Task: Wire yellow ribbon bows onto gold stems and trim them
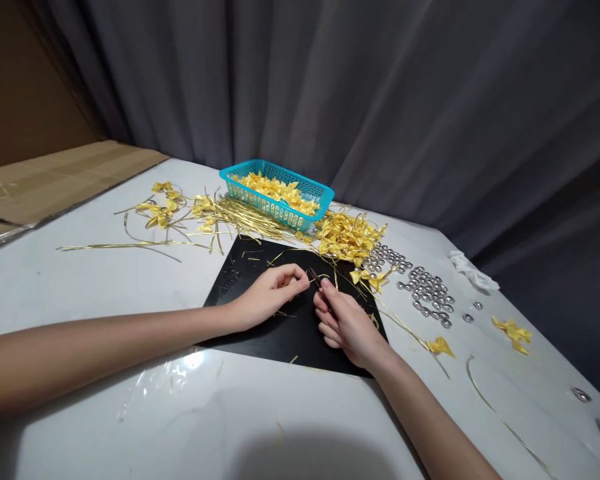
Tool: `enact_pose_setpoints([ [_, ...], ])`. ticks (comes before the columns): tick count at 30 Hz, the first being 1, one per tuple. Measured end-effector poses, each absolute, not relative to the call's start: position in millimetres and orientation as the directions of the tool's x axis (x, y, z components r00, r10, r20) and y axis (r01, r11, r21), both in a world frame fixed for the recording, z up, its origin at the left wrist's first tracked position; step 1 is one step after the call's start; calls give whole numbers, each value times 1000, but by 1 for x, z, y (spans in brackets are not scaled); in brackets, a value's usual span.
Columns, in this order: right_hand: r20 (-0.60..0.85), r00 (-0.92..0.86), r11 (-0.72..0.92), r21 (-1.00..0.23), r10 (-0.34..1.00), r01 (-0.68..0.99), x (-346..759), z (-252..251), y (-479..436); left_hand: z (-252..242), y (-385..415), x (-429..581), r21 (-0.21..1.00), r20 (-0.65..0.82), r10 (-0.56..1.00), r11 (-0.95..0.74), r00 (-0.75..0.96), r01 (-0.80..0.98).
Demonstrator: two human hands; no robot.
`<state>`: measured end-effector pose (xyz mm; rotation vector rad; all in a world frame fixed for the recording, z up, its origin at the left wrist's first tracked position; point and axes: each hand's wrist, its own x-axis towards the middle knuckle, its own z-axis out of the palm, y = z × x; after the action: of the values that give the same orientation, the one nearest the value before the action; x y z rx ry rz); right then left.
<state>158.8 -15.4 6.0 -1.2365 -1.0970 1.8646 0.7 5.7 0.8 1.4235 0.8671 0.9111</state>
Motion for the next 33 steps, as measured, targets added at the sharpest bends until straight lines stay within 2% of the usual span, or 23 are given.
enact_pose_setpoints([
  [33,-435,-332,-472,-881,837,-34,159,9,-17,1,6,-1,1000,23,911,-16,412,-20],
])
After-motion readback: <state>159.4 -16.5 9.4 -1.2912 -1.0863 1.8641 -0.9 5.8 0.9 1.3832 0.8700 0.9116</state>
